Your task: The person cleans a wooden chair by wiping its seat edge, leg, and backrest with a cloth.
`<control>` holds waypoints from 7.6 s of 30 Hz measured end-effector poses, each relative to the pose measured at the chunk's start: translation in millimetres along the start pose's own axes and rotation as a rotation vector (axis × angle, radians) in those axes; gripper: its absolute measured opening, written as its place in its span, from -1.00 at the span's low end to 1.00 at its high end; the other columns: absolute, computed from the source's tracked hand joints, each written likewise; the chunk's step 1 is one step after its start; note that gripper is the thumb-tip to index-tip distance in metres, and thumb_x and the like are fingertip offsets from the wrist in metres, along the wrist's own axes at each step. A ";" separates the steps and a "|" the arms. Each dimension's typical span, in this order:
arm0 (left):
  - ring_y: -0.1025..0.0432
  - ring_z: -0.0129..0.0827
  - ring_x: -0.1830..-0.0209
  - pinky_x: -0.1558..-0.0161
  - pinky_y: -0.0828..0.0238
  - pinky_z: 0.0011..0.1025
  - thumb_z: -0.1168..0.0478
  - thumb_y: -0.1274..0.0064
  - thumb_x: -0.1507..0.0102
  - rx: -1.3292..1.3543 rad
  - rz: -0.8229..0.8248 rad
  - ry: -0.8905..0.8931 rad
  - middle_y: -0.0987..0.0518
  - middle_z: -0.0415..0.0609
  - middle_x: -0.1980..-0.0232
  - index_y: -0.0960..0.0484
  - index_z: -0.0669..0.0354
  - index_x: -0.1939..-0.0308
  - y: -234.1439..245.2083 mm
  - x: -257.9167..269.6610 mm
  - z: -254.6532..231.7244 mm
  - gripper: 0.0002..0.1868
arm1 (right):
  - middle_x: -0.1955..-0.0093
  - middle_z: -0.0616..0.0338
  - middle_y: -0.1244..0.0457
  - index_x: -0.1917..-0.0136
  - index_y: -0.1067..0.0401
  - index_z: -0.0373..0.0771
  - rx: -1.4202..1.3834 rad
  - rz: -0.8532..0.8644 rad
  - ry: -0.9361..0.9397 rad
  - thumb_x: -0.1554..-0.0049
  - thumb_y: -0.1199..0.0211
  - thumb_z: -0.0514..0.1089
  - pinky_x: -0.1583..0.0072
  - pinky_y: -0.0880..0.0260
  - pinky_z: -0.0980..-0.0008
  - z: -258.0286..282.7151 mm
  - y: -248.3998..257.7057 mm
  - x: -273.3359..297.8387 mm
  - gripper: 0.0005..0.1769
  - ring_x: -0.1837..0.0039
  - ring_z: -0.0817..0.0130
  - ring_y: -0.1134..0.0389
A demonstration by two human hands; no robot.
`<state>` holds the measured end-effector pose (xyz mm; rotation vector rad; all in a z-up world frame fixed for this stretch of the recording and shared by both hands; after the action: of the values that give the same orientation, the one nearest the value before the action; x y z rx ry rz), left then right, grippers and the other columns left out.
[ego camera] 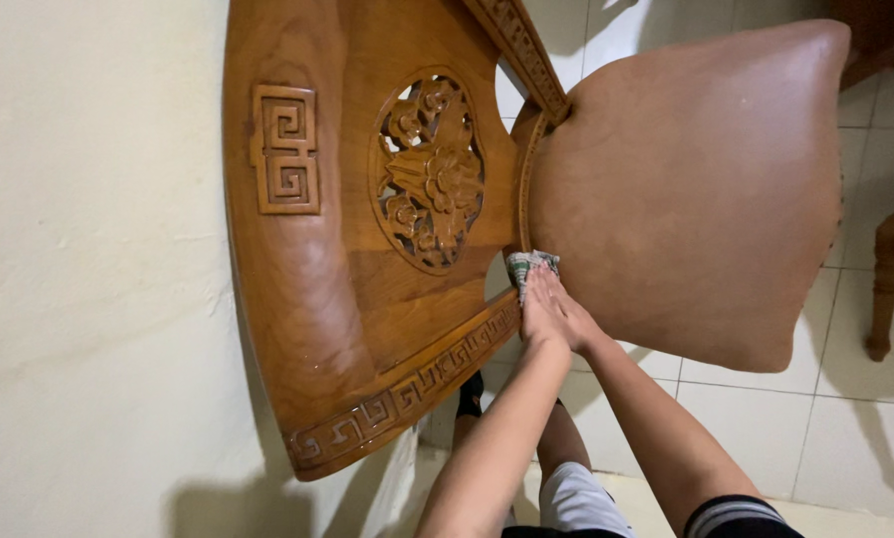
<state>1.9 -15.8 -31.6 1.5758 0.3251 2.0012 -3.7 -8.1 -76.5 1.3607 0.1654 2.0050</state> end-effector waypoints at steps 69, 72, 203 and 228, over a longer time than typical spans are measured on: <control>0.48 0.00 -0.67 -0.57 0.57 -0.17 -0.37 0.69 -0.41 0.937 -0.762 0.341 0.36 0.29 -0.65 0.22 0.45 -0.57 -2.6 284.5 277.9 -0.03 | -0.77 0.07 0.52 -0.69 0.21 -0.10 0.239 0.088 1.140 -0.38 0.26 0.09 -0.62 0.51 0.05 255.3 56.1 171.0 -0.31 -0.73 0.07 0.61; 0.48 -0.07 -0.70 -0.59 0.57 -0.18 -0.44 0.73 -0.37 0.991 -0.756 0.304 0.36 0.23 -0.68 0.20 0.41 -0.57 14.3 270.6 300.6 0.03 | -0.76 0.05 0.51 -0.70 0.23 -0.14 0.549 -0.159 1.424 -0.35 0.22 0.07 -0.63 0.56 -0.01 267.3 59.7 143.2 -0.27 -0.73 0.06 0.64; 0.34 -0.44 -0.67 -0.61 0.49 -0.23 0.20 0.42 -0.40 -0.023 -0.990 0.235 0.17 -0.28 -0.69 0.03 -0.18 -0.61 174.7 110.1 425.6 -0.34 | -0.78 0.02 0.45 -0.71 0.30 -0.21 -0.048 -0.380 0.989 -0.37 0.18 -0.20 -0.64 0.61 0.06 349.3 176.8 19.6 -0.28 -0.76 0.16 0.51; 0.57 0.02 -0.67 -0.56 0.69 -0.05 -0.08 0.42 -0.45 0.494 -0.861 0.444 0.51 0.05 -0.68 0.28 -0.09 -0.65 193.9 126.4 396.0 -0.27 | -0.76 0.10 0.65 -0.70 0.43 -0.15 -0.255 -0.184 0.960 -0.37 0.51 0.28 -0.61 0.72 0.06 359.7 163.2 26.1 -0.21 -0.72 0.11 0.78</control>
<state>304.7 -161.4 280.6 0.9237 1.4792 1.5787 222.0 -210.7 177.9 0.1402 0.4234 2.2561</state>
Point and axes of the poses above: each hand's wrist, its own x-axis away from the middle knuckle, its own y-axis out of the back of the hand, z = x × y, the point moved 2 cm from there along -x, towards the middle knuckle
